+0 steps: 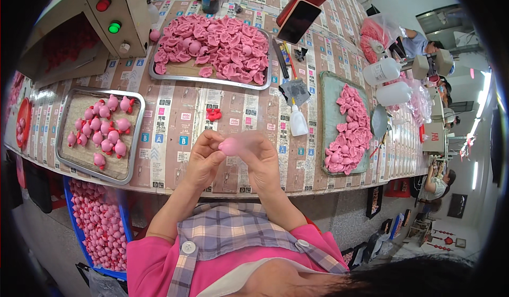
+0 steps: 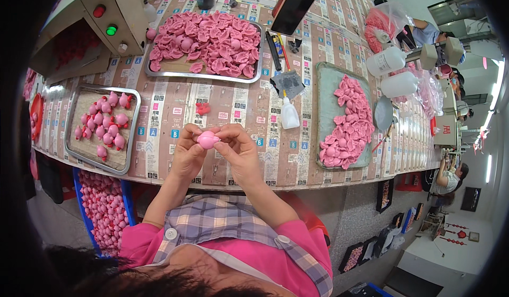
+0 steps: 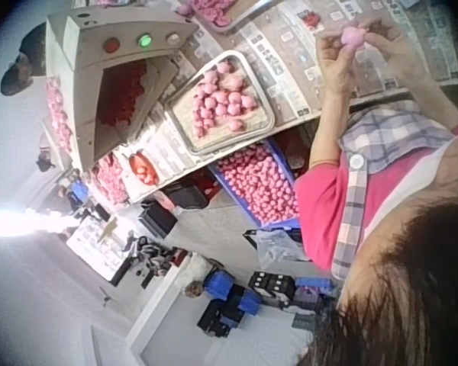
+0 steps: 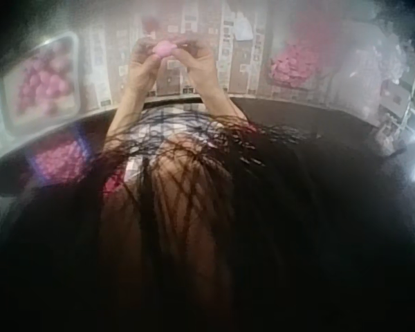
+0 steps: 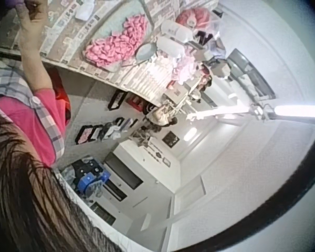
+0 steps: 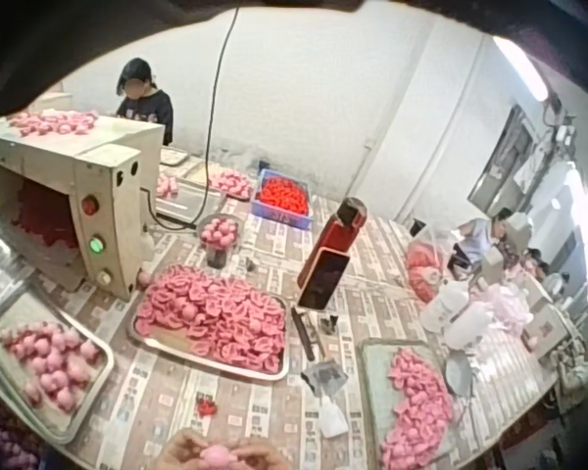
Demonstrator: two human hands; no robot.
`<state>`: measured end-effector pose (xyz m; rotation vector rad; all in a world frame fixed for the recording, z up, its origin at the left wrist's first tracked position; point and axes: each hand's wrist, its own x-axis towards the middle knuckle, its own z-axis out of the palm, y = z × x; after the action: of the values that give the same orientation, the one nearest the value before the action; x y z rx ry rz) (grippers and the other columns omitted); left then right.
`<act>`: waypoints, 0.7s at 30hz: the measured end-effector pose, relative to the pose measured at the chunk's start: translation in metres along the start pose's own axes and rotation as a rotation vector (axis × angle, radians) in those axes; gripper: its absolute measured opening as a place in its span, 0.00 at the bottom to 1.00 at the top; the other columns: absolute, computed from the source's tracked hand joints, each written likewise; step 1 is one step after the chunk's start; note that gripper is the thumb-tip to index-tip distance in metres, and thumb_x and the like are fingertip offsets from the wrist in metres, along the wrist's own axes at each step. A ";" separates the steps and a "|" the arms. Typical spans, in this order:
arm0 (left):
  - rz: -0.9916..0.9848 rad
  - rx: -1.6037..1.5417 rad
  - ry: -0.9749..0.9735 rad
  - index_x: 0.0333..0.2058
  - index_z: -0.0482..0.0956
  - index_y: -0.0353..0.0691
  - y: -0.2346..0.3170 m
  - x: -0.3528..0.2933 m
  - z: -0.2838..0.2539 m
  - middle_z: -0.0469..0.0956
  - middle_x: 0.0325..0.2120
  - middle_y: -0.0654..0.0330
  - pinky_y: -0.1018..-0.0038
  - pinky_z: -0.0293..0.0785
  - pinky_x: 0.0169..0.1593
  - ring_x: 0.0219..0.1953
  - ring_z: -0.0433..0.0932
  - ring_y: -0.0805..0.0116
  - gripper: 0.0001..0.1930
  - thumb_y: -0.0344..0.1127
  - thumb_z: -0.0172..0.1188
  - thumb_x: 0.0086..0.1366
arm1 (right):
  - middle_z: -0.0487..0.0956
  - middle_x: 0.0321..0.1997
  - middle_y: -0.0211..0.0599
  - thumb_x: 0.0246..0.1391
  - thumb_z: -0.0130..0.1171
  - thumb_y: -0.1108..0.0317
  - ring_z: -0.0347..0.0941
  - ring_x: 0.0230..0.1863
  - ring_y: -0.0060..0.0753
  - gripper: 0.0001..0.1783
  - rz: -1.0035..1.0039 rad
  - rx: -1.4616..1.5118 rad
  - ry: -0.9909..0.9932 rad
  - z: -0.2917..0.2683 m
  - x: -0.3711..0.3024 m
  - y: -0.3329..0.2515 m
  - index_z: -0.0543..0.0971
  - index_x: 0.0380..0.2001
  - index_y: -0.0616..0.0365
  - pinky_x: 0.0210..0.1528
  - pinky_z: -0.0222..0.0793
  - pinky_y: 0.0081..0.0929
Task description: Gluing and assembling small pink plastic or clay components at a factory workstation.
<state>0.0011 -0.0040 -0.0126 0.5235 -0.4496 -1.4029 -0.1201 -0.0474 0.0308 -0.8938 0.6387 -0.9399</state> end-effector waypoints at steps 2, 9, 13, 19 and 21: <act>-0.028 -0.053 -0.021 0.31 0.66 0.45 0.000 0.000 -0.002 0.69 0.41 0.52 0.70 0.61 0.49 0.45 0.68 0.65 0.13 0.32 0.60 0.48 | 0.66 0.36 0.30 0.42 0.56 0.78 0.62 0.40 0.21 0.08 -0.030 -0.052 -0.008 -0.003 -0.001 0.002 0.72 0.29 0.58 0.44 0.56 0.18; -0.033 -0.139 -0.037 0.31 0.67 0.47 -0.004 -0.001 -0.005 0.71 0.39 0.53 0.70 0.62 0.49 0.45 0.68 0.65 0.12 0.32 0.60 0.48 | 0.64 0.37 0.31 0.40 0.57 0.78 0.60 0.41 0.21 0.08 -0.054 -0.051 0.001 -0.004 -0.003 0.003 0.73 0.28 0.57 0.44 0.55 0.18; -0.023 -0.142 -0.055 0.30 0.69 0.47 0.000 -0.002 -0.001 0.71 0.39 0.55 0.69 0.60 0.50 0.46 0.67 0.66 0.11 0.31 0.60 0.48 | 0.64 0.37 0.31 0.40 0.57 0.78 0.60 0.41 0.21 0.07 -0.080 -0.067 -0.023 -0.002 -0.005 0.004 0.73 0.27 0.57 0.42 0.57 0.17; -0.007 -0.140 -0.061 0.29 0.69 0.47 -0.002 -0.001 0.001 0.72 0.38 0.56 0.68 0.57 0.52 0.48 0.64 0.66 0.09 0.31 0.60 0.48 | 0.65 0.36 0.31 0.40 0.57 0.78 0.61 0.40 0.20 0.07 -0.062 -0.027 -0.017 -0.003 -0.005 0.003 0.73 0.26 0.57 0.39 0.59 0.15; -0.007 -0.139 -0.061 0.28 0.69 0.47 -0.003 -0.002 0.002 0.72 0.38 0.56 0.68 0.57 0.52 0.48 0.64 0.66 0.09 0.31 0.60 0.49 | 0.65 0.36 0.31 0.40 0.57 0.78 0.61 0.39 0.20 0.07 -0.053 -0.011 -0.012 -0.003 -0.006 0.003 0.73 0.26 0.57 0.38 0.59 0.15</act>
<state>-0.0026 -0.0027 -0.0130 0.3704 -0.3956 -1.4479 -0.1238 -0.0420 0.0275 -0.9289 0.6132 -0.9786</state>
